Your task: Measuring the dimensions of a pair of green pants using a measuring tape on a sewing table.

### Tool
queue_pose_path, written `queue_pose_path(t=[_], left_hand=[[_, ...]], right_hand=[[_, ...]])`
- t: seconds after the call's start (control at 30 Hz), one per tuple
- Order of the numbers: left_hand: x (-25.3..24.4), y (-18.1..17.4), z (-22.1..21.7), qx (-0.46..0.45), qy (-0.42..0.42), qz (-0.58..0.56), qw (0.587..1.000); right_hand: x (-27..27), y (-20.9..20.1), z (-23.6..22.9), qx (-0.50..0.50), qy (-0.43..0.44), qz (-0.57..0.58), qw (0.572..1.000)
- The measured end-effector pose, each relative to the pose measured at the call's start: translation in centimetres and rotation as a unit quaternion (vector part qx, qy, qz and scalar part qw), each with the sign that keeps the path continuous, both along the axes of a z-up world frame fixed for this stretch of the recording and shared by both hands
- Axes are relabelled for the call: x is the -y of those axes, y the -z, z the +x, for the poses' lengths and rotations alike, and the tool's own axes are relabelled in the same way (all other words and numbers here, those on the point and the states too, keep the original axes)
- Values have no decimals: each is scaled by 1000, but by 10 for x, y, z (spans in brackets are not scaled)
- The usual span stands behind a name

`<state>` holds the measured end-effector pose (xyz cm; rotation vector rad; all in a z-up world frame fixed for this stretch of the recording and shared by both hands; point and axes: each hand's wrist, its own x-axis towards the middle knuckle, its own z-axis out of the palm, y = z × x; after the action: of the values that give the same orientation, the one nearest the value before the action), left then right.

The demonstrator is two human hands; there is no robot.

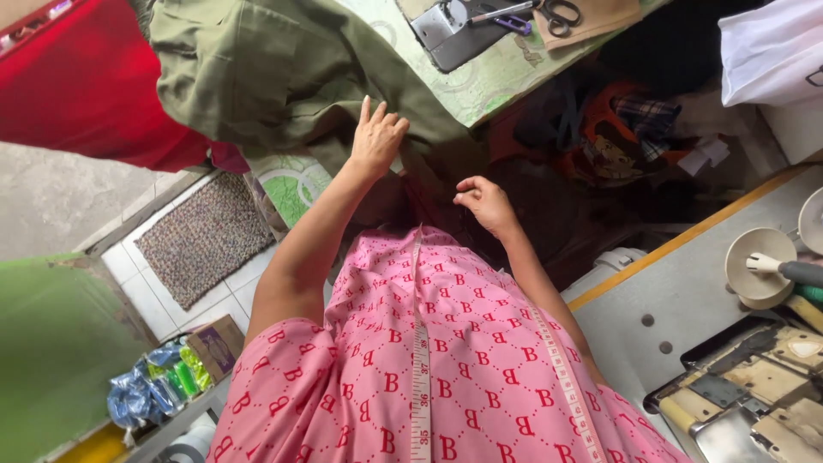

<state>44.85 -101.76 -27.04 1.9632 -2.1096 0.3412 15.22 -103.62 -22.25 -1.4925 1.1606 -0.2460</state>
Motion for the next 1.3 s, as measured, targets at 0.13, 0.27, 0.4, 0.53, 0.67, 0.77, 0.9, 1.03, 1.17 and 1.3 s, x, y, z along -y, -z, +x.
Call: queue_pose_path(t=[0.13, 0.27, 0.4, 0.53, 0.67, 0.77, 0.9, 1.03, 1.17, 1.3], left_hand=[[24, -74, 16, -65, -21, -39, 997], [21, -144, 46, -168, -12, -133, 977], [5, -170, 71, -178, -22, -162, 970], [-26, -160, 116, -46, -67, -144, 986], [-67, -89, 157, -2, -117, -100, 988], [-81, -85, 137, 11, -149, 9, 989], [-62, -92, 142, -82, -275, 303, 909], [-38, -94, 172, -69, -308, 358, 879], [-44, -71, 178, -67, -312, 336, 886], [-46, -40, 175, -108, -323, 337, 878]], right_hand=[[5, 65, -7, 43, 121, 203, 971], [21, 68, 13, 170, 126, 313, 926], [29, 70, 54, 229, 157, 385, 880], [41, 31, 78, 171, 156, 275, 933], [90, 10, 52, 162, 233, 141, 948], [125, -38, 48, 245, 253, 76, 933], [147, -9, 74, 196, 258, 12, 946], [148, 23, 94, 213, 267, 53, 938], [110, 40, 80, 201, 263, 65, 941], [76, 65, 78, 135, 226, 76, 962]])
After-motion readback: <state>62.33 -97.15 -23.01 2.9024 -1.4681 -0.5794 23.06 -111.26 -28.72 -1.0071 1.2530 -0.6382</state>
